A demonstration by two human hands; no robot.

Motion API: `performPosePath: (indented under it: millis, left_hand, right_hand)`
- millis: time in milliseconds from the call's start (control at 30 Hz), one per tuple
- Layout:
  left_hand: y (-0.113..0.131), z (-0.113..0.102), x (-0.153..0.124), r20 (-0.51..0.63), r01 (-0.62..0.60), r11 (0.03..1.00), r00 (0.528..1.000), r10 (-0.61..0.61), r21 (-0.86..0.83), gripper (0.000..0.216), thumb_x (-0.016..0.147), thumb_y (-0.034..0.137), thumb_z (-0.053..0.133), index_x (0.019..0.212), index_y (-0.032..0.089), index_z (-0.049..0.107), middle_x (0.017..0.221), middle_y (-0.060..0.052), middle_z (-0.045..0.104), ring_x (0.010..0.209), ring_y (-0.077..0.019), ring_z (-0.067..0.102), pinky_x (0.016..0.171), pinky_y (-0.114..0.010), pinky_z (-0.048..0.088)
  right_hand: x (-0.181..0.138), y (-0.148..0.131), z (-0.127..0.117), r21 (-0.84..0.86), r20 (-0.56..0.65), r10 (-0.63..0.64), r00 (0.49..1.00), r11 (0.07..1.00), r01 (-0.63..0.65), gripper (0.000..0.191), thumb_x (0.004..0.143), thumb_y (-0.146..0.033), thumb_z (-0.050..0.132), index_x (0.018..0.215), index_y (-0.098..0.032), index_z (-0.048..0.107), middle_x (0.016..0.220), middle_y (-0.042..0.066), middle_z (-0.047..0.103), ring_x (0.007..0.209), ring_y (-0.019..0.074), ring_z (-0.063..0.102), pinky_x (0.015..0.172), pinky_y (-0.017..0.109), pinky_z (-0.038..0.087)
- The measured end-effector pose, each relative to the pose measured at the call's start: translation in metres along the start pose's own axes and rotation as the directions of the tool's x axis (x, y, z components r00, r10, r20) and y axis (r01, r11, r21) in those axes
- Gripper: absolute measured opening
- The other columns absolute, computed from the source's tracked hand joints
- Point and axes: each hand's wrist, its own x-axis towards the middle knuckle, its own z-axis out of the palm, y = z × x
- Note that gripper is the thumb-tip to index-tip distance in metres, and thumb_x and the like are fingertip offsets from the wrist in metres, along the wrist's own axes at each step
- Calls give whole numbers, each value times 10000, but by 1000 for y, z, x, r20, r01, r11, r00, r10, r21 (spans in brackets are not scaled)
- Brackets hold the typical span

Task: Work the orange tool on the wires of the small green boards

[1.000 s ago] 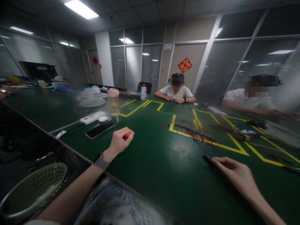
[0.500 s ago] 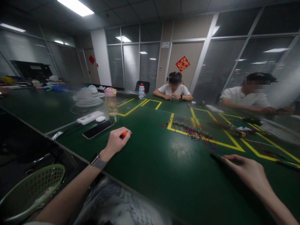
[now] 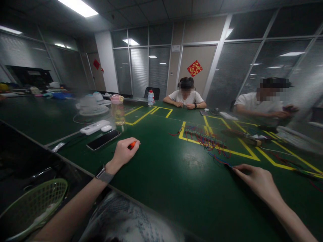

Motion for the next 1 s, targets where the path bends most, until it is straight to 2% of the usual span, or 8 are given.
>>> performPosePath:
  millis: [200,467,633,800,1000]
  left_hand:
    - [0,1,0,-2,-1,1000,1000,1,9,266,862,289,468,686,156,616,669,-15,630,593,-105,550,622,-225,412]
    - [1,-1,0,-4,4,1000,1000,-4,11,251,850,275,473,677,157,612,665,-16,629,586,-106,542,610,-228,402]
    - [1,-1,0,0,9,1000,1000,-9,1,267,859,292,464,679,159,608,658,-14,627,573,-103,535,595,-229,399]
    - [0,-1,0,10,11,1000,1000,-11,8,269,863,298,467,691,157,619,666,-15,631,578,-103,540,600,-227,401]
    - [-1,0,0,-7,-4,1000,1000,4,29,265,853,291,471,687,157,627,657,-15,631,576,-101,540,600,-225,402]
  right_hand:
    - [2,2,3,-2,-11,-67,998,998,67,356,664,-495,566,749,-194,737,751,90,727,712,301,672,581,318,462]
    - [-1,-2,6,-17,-20,-79,997,997,79,322,706,-455,546,765,-193,724,757,103,725,711,298,673,590,324,467]
    - [-4,-6,7,-90,-3,-129,992,988,128,269,724,-402,530,770,-201,703,755,100,723,685,285,674,574,326,477]
    - [-4,-4,9,-124,5,-182,983,976,181,247,726,-374,535,791,-211,709,827,104,730,735,290,678,656,345,492]
    - [-1,-3,7,-28,-20,-81,997,996,80,268,694,-400,548,766,-196,706,765,95,730,739,305,679,623,333,480]
